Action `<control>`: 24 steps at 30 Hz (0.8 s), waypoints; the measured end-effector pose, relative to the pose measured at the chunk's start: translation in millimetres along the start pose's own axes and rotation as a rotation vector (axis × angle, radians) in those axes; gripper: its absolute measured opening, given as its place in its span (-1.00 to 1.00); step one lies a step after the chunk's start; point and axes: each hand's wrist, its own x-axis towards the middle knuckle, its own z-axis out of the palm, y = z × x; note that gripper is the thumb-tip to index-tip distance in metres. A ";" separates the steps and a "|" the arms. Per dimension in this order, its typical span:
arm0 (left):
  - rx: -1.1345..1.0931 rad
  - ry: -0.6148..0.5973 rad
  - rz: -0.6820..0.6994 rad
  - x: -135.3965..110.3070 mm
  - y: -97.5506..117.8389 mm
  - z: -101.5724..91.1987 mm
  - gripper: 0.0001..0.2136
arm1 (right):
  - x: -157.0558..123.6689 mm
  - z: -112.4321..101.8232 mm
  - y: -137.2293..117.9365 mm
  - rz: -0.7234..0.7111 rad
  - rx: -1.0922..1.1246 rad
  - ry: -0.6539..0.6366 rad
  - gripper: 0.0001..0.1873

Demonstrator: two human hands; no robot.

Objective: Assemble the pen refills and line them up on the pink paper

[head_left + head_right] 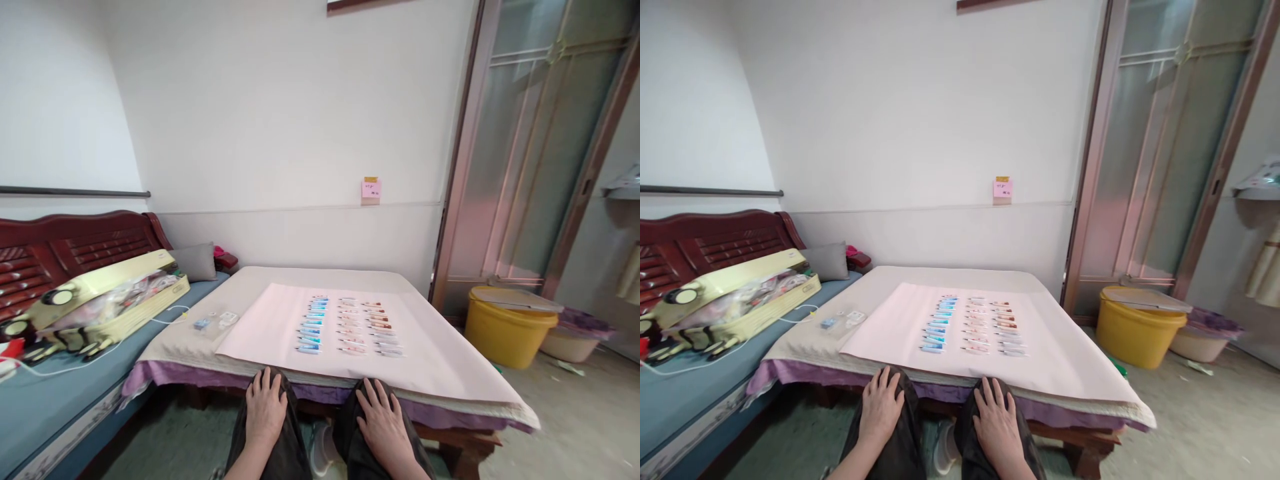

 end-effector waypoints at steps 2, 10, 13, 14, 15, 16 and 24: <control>0.001 0.007 0.008 -0.9 -1.1 -0.5 -0.65 | -3.0 -1.9 -0.7 -0.005 0.000 -0.002 -0.43; 0.046 0.023 0.049 -3.5 -7.0 -0.7 -0.64 | -11.6 -13.8 -2.6 -0.017 0.039 -0.023 -0.46; 0.062 0.017 0.050 -3.9 -7.8 -1.1 -0.64 | -15.1 -17.6 -3.4 -0.015 0.062 -0.027 -0.46; 0.069 0.011 0.047 -4.2 -7.6 -1.5 -0.63 | -16.5 -18.9 -3.8 -0.015 0.065 -0.029 -0.45; 0.078 0.005 0.047 -4.8 -7.2 -2.0 -0.63 | -18.0 -20.3 -4.2 -0.015 0.067 -0.032 -0.44; 0.087 -0.002 0.047 -5.7 -6.6 -2.5 -0.62 | -19.7 -21.4 -4.3 -0.016 0.068 -0.036 -0.42; 0.089 -0.142 0.083 -37.4 -5.6 8.3 -0.50 | -40.4 0.5 4.9 -0.062 0.130 -0.079 -0.43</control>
